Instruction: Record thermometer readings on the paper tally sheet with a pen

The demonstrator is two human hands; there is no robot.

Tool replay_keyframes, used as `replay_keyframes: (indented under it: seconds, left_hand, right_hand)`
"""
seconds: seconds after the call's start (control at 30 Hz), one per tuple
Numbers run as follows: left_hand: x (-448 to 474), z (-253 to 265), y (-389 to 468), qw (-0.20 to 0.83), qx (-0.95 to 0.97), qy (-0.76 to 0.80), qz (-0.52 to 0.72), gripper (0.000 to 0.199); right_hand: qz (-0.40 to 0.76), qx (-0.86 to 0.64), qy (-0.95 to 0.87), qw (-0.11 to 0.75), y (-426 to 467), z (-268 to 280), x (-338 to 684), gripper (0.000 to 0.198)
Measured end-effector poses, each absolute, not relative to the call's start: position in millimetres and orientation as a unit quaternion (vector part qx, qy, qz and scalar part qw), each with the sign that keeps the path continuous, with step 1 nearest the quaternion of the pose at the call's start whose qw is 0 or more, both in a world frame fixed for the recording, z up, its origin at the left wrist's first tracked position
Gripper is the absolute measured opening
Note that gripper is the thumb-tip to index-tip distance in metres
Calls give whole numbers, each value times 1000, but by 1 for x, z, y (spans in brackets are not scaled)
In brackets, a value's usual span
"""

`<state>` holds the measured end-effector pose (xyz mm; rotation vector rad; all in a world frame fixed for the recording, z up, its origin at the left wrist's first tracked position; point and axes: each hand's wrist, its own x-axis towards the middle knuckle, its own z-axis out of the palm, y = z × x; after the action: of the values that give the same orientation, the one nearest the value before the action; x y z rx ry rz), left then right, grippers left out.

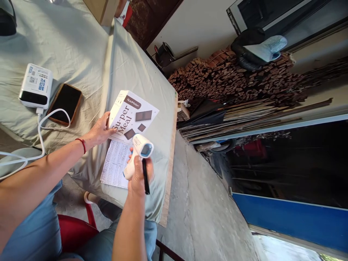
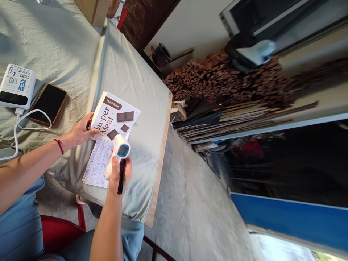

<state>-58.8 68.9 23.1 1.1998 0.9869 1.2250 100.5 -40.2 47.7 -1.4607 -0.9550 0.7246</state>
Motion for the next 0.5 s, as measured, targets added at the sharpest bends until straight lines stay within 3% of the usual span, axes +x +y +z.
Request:
replay_keyframes:
  seconds: [0.13,0.27,0.5]
  left_hand:
    - [-58,24,69,485,567,432,506,66]
    - [-55,25,68,428,633,432,479,79]
    - [-53,17,74,366,705,421,438,69]
  right_hand:
    - [161,-706,-440,531,-64,31,151,56]
    - [90,-763,-450,455,-83,4,207,55]
    - [44,-806,-488,332,-102,-10,249,55]
